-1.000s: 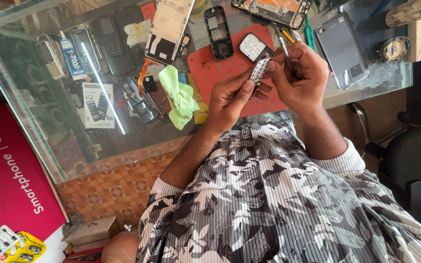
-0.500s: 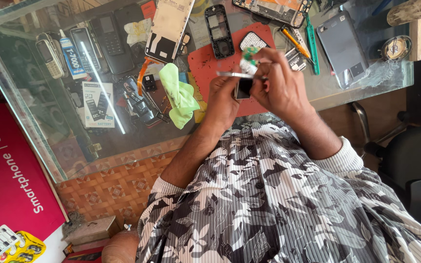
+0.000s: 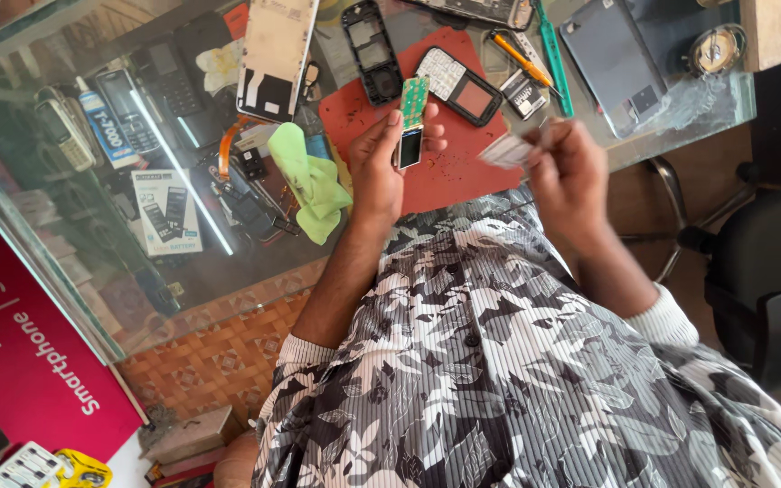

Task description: The person disassembles a feature phone and cleans its internal circuit board using a toothbrush and a cleaning solution.

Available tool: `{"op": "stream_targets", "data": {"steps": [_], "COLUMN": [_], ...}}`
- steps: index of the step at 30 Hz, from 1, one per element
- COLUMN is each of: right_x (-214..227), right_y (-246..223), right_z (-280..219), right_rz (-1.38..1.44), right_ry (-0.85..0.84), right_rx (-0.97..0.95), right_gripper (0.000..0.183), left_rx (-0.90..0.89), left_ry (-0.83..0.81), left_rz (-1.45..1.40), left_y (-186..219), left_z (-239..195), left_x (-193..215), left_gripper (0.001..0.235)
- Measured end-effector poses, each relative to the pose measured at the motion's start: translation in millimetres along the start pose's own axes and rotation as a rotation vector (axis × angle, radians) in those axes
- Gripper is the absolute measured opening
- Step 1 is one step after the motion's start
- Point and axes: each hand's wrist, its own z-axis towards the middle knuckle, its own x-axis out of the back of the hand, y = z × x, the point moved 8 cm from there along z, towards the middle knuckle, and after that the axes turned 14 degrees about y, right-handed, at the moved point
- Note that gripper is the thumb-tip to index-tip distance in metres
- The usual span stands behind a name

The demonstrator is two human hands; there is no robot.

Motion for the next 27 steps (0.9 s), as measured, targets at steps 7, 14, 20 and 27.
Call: {"op": "stream_targets", "data": {"steps": [7,14,20,27], "right_x": [101.5,84.9,70.7,57.7], "right_y": [58.3,42.4,27.0,-16.3], "right_z": [2.5,25.7,34.1,23.9], "right_rz": [-0.394,-0.337,-0.368,-0.822], "right_ry": [0.389,0.509,0.413,0.290], "right_rx": [-0.170,-0.214,-0.235,0.150], "right_gripper": [0.012,0.014,0.013,0.027], "left_rx": [-0.165,-0.321,-0.312,-0.274], "left_ry": [-0.143,-0.207,-0.222,-0.208], "left_rz": [0.217,0.343,0.338,0.293], "left_y": [3.9,17.6,17.9,12.2], "left_z": [-4.4,-14.2,-11.9,-10.6], "left_x": [-3.3,-12.0,-12.1,-7.3], "left_gripper": [0.038,0.037,0.036,0.038]}}
